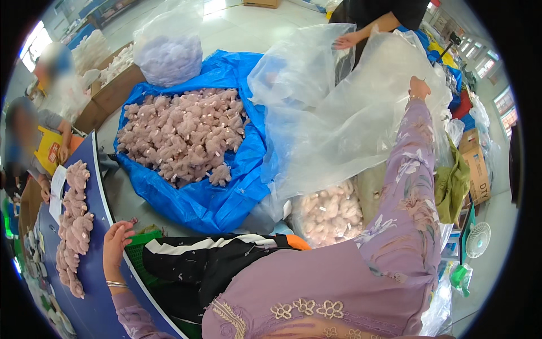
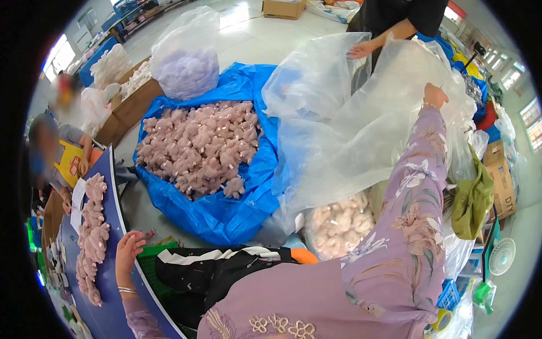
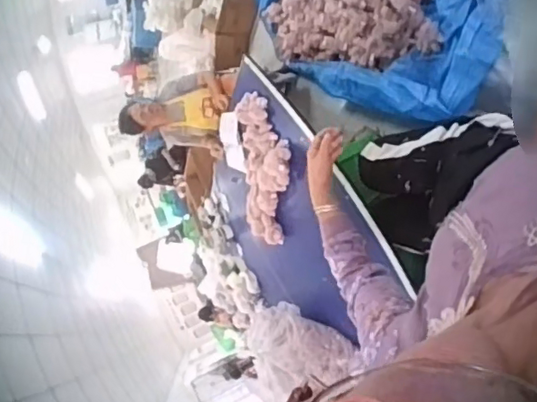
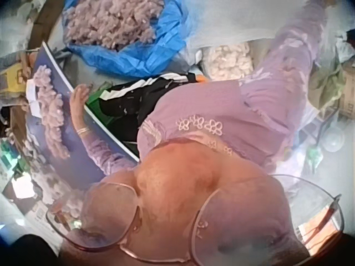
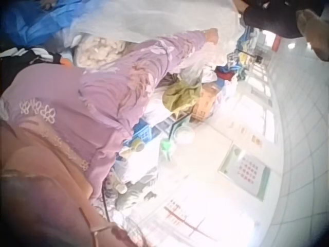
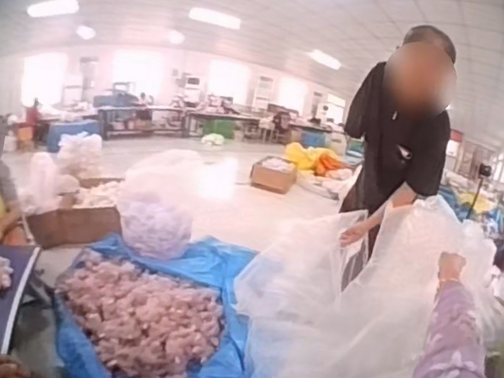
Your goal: The person uses scissors to trim loose threads and excess fabric from small pink stuffed animals on a blue table. They handle each toy one at a time, rotate it to access different sides, and place finished units into a blue bag.
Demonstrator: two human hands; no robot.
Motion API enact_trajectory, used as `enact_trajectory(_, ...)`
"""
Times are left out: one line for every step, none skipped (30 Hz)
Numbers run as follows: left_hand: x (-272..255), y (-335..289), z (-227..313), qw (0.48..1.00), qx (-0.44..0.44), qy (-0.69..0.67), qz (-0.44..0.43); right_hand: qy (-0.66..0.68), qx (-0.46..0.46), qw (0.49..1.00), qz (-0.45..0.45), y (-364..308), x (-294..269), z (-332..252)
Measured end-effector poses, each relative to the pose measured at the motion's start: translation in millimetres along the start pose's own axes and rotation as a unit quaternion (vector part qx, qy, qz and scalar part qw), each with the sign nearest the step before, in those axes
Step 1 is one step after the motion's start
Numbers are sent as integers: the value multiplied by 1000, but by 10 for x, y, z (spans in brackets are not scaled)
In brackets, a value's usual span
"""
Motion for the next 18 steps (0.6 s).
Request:
enact_trajectory(26, 13, -51, 1000, 9, -11, -12, -29, -30, 998, 57, -16, -43, -4)
enact_trajectory(-16, -212, -30, 1000, 14, -12, 6, -53, -70, 996, 36, -357, 290, -124)
enact_trajectory(-48, -402, -2, 999, 16, -7, 27, -75, -111, 991, 22, -698, 513, -257)
enact_trajectory(-83, -681, 36, 998, 16, -1, 59, -93, -167, 980, -50, -1345, 824, -501)
enact_trajectory(-19, -633, 39, 999, 21, -2, 45, -122, -209, 969, -57, -1343, 849, -469)
enact_trajectory(21, -590, 2, 999, 35, 1, 37, -153, -255, 953, -65, -1386, 890, -510)
enact_trajectory(19, -690, 3, 998, 48, 11, 50, -134, -255, 947, -143, -1678, 1118, -539)
enact_trajectory(39, -789, 38, 996, 60, 24, 62, -115, -251, 935, -221, -2069, 1355, -532)
enact_trajectory(67, -846, 70, 993, 79, 34, 78, -78, -251, 931, -252, -2327, 1481, -503)
enact_trajectory(69, -898, 66, 990, 104, 40, 92, -40, -251, 924, -284, -2601, 1634, -491)
enact_trajectory(15, -961, 13, 986, 120, 45, 106, -61, -263, 910, -314, -2892, 1795, -519)
enact_trajectory(-49, -1064, -72, 982, 137, 50, 123, -80, -278, 893, -345, -3216, 1959, -590)
enact_trajectory(-119, -1196, -171, 977, 146, 45, 148, -60, -277, 878, -385, -3581, 2142, -696)
enact_trajectory(-168, -1273, -226, 973, 159, 40, 164, -45, -273, 864, -421, -3816, 2306, -717)
enact_trajectory(-215, -1361, -274, 968, 171, 35, 183, -67, -258, 851, -453, -3961, 2520, -707)
enact_trajectory(-250, -1405, -360, 963, 181, 25, 197, -94, -244, 838, -479, -4028, 2783, -696)
enact_trajectory(-273, -1384, -428, 960, 179, 15, 216, -117, -234, 823, -505, -4138, 3058, -776)
enact_trajectory(-306, -1266, -467, 953, 171, 5, 250, -166, -484, 747, -424, -4480, 3221, -1259)
Point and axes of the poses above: each hand's wrist, its own y-axis towards the middle knuckle, its own x-axis out of the palm, z = x × y, the point moved 9 cm from there along y, towards the middle knuckle, and after that the axes turned 10 degrees about -y, right-handed, at the moved point
